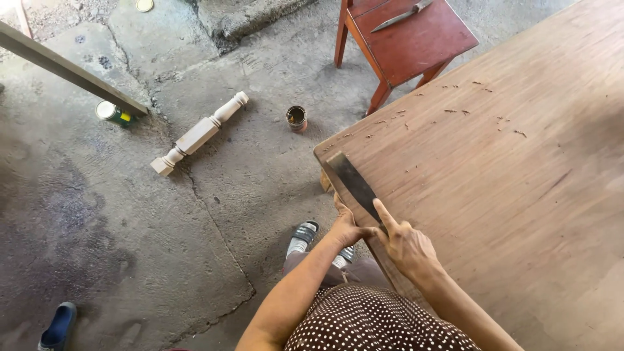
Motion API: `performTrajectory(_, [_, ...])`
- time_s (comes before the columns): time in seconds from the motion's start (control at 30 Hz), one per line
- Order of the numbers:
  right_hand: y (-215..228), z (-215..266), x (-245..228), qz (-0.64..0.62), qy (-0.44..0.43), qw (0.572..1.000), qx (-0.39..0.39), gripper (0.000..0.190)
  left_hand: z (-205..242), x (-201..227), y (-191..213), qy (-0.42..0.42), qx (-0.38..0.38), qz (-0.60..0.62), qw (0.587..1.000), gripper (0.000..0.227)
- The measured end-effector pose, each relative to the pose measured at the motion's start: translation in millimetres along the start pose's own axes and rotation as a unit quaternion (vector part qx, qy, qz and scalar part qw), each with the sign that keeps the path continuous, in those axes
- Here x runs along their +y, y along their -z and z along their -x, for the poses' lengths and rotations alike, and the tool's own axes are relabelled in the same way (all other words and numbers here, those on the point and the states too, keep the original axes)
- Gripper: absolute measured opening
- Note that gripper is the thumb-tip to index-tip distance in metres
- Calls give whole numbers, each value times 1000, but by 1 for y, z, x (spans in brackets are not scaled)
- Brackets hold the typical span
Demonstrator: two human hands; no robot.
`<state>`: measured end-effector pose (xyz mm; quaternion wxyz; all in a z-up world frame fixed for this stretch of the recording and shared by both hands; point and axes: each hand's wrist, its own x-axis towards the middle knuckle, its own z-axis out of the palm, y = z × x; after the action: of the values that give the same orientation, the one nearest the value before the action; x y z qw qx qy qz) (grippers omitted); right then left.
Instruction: Scraping the surface of a wooden table with a hand tool to remove old finish.
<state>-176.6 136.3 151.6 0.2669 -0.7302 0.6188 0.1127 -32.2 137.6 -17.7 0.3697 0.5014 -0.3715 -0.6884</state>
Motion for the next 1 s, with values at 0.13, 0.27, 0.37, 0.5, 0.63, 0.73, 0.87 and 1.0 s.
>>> performTrajectory(0.13, [-6, -1, 2, -22, -16, 1000, -14, 72, -8, -25, 3, 37, 7, -85, 996, 119])
performTrajectory(0.27, [0, -15, -13, -13, 15, 1000, 13, 73, -27, -61, 8, 70, -61, -26, 995, 104])
performTrajectory(0.37, [6, -10, -16, -7, -3, 1000, -5, 73, -9, 5, 6, 135, -27, -176, 975, 121])
performTrajectory(0.5, [14, -19, -29, 4, -19, 1000, -19, 72, -7, -6, 4, 135, -23, -102, 985, 118])
performTrajectory(0.63, [-1, -8, -6, -21, -35, 999, -32, 74, 11, 15, 29, 150, -56, -286, 945, 128])
performTrajectory(0.73, [-36, 47, 41, -46, 18, 999, -6, 76, 57, 25, 80, 85, -85, -155, 981, 114])
performTrajectory(0.87, [-78, 82, 67, -1, -82, 993, -81, 76, 154, 2, 167, 115, 80, -486, 863, 76])
performTrajectory(1.0, [-42, 37, 11, -41, -47, 997, -53, 72, 285, -135, 238, 128, 29, -743, 656, 48])
